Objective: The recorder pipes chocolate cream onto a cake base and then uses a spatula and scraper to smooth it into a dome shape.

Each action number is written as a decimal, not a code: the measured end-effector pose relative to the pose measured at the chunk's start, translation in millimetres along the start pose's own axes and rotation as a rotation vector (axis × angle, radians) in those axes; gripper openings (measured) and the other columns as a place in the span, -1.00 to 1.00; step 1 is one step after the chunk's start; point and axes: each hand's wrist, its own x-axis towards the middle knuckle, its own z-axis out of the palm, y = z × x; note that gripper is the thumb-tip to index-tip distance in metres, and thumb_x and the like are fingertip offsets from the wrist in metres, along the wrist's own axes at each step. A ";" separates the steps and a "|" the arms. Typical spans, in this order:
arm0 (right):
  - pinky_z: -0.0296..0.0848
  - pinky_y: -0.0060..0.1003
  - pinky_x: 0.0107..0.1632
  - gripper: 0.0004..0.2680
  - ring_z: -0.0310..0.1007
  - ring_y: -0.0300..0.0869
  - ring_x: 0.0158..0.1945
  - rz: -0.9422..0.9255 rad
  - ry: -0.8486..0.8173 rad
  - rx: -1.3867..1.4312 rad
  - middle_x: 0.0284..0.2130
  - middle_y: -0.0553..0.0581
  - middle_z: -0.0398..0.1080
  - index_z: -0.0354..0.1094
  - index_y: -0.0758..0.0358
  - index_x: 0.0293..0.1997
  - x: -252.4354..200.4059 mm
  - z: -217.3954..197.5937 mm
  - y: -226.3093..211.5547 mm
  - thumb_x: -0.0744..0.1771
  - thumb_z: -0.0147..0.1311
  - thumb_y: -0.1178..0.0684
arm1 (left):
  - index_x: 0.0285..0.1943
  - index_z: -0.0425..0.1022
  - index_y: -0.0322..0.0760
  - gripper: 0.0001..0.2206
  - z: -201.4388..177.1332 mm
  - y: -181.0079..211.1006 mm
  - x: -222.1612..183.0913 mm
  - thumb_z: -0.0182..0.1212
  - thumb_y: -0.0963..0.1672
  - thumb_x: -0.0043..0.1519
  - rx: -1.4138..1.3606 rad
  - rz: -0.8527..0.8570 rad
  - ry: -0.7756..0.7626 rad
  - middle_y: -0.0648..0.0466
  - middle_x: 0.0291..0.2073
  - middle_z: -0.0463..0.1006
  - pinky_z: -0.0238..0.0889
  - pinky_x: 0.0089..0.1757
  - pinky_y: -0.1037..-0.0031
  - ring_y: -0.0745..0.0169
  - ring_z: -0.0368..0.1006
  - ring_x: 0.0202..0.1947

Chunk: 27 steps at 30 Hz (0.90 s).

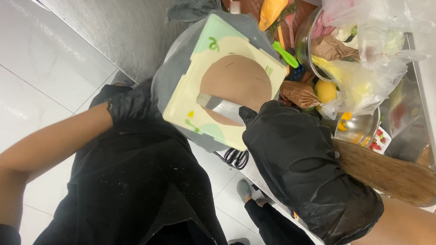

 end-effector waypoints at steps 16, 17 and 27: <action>0.39 0.03 -0.39 -0.84 0.48 0.13 -0.41 -0.011 -0.012 -0.007 -0.50 0.34 0.36 0.46 0.33 -0.36 7.3 22.8 18.6 0.33 0.01 0.07 | 0.63 0.15 -0.42 -0.10 -18.7 91.3 5.4 -0.28 0.32 0.38 -1.144 -0.037 -0.048 -0.21 0.43 0.35 0.12 0.39 0.17 -0.13 0.28 0.42; 0.39 0.03 -0.39 -0.84 0.48 0.13 -0.41 -0.012 -0.011 -0.009 -0.50 0.35 0.36 0.46 0.33 -0.36 8.3 28.1 27.8 0.33 0.01 0.07 | 0.61 0.15 -0.44 -0.07 -16.0 95.8 4.2 -0.30 0.33 0.35 -1.127 -0.065 -0.059 -0.22 0.43 0.35 0.11 0.37 0.15 -0.14 0.28 0.41; 0.39 0.02 -0.40 -0.83 0.48 0.13 -0.42 -0.022 -0.014 -0.029 -0.51 0.35 0.36 0.45 0.33 -0.36 2.4 3.9 3.2 0.34 0.01 0.07 | 0.61 0.11 -0.27 -0.08 -16.1 115.8 -4.4 -0.34 0.36 0.26 -1.004 0.058 -0.189 -0.15 0.37 0.33 0.03 0.33 0.14 -0.07 0.28 0.31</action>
